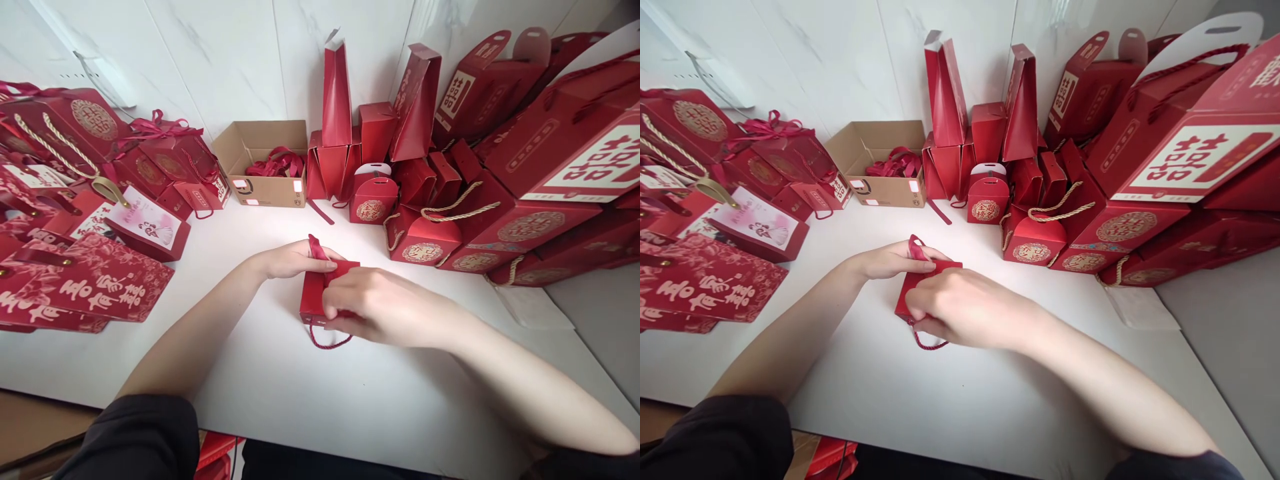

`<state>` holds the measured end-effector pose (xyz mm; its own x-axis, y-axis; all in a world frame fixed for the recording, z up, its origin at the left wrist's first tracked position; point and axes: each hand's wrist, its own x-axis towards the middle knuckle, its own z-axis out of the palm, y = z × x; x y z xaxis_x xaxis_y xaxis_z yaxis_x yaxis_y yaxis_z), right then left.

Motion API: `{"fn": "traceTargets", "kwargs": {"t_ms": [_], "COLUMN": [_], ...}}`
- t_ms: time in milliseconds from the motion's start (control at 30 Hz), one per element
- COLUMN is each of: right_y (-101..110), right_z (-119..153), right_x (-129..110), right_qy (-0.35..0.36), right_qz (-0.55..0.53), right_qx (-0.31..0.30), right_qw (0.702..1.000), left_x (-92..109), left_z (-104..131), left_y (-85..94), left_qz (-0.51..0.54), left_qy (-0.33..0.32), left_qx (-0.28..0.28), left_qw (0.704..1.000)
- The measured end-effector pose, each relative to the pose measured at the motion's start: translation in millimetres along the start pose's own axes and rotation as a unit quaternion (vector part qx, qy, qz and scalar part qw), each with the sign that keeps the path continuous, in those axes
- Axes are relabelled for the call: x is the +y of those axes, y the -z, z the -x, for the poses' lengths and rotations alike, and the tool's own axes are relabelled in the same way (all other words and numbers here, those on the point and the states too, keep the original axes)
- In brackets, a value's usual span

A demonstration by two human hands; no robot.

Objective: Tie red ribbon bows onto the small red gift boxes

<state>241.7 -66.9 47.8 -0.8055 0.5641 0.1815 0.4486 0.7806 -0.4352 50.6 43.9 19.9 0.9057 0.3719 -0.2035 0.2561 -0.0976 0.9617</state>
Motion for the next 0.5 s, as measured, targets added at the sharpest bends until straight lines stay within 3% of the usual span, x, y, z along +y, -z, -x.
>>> {"fn": "traceTargets", "kwargs": {"t_ms": [133, 300, 500], "right_y": [-21, -39, -40], "right_z": [-7, -9, -10], "right_x": [-18, -25, -22], "right_qy": [0.046, 0.088, 0.083], "right_qz": [0.168, 0.204, 0.209], "right_qx": [-0.024, -0.033, -0.035], "right_qw": [0.984, 0.975, 0.974], "left_x": [-2, -1, 3], "left_z": [0, 1, 2], "left_y": [0.9, -0.3, -4.4], "left_qz": [-0.022, -0.03, -0.082], "left_qy": [0.016, 0.018, -0.012], "left_qx": [0.013, 0.023, 0.017], "left_qw": [1.0, 0.999, 0.996]}}
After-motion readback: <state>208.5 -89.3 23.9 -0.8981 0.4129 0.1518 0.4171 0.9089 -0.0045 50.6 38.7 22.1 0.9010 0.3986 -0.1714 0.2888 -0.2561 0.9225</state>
